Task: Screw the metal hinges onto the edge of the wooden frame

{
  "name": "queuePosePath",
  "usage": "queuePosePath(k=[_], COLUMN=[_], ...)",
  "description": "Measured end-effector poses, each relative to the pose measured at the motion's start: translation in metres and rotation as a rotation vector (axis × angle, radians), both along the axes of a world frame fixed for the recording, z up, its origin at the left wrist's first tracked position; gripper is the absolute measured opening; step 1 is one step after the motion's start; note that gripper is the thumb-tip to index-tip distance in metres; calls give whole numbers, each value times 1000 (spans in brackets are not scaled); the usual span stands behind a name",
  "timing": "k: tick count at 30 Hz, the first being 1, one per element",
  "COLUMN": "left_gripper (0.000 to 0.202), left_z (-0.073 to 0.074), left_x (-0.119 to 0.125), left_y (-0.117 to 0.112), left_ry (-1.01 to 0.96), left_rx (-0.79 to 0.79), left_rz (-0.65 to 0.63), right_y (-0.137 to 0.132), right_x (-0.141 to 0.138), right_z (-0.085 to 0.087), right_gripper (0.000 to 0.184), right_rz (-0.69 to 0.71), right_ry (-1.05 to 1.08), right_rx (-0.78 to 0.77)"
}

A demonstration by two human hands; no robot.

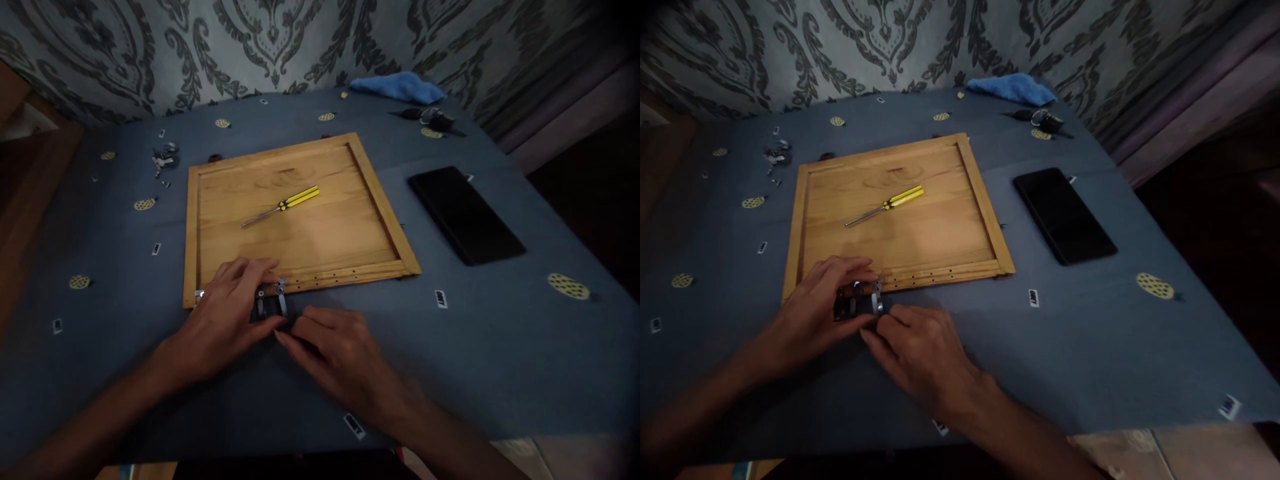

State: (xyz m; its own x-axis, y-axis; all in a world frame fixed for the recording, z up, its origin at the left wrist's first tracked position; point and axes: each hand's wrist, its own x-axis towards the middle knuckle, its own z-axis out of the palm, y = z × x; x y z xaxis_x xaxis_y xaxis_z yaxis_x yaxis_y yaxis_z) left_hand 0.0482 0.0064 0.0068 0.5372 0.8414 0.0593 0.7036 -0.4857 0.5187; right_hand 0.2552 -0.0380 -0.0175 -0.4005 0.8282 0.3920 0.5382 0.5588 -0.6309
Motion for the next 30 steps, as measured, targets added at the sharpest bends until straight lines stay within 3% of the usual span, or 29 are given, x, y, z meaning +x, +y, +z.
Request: queuePosePath(k=[11, 17, 20, 25, 30], left_gripper=[67, 66, 65, 64, 63], left_z=[0, 1, 3, 3, 3], left_x=[1, 1, 1, 2, 2], left_y=[-1, -1, -1, -1, -1], left_ry=[20, 31, 27, 21, 35], left_rx=[12, 8, 2, 6, 5], left_rz=[9, 3, 4, 9, 22], right_y=[3, 7, 11, 15, 15], right_x=[-1, 11, 18, 26, 29], right_z=[3, 7, 6, -1, -9], right_gripper=[49, 39, 28, 36, 43], right_rz=[5, -93, -119, 6, 28], right_ry=[3, -37, -172, -420, -451], right_rx=[37, 55, 127, 184, 179])
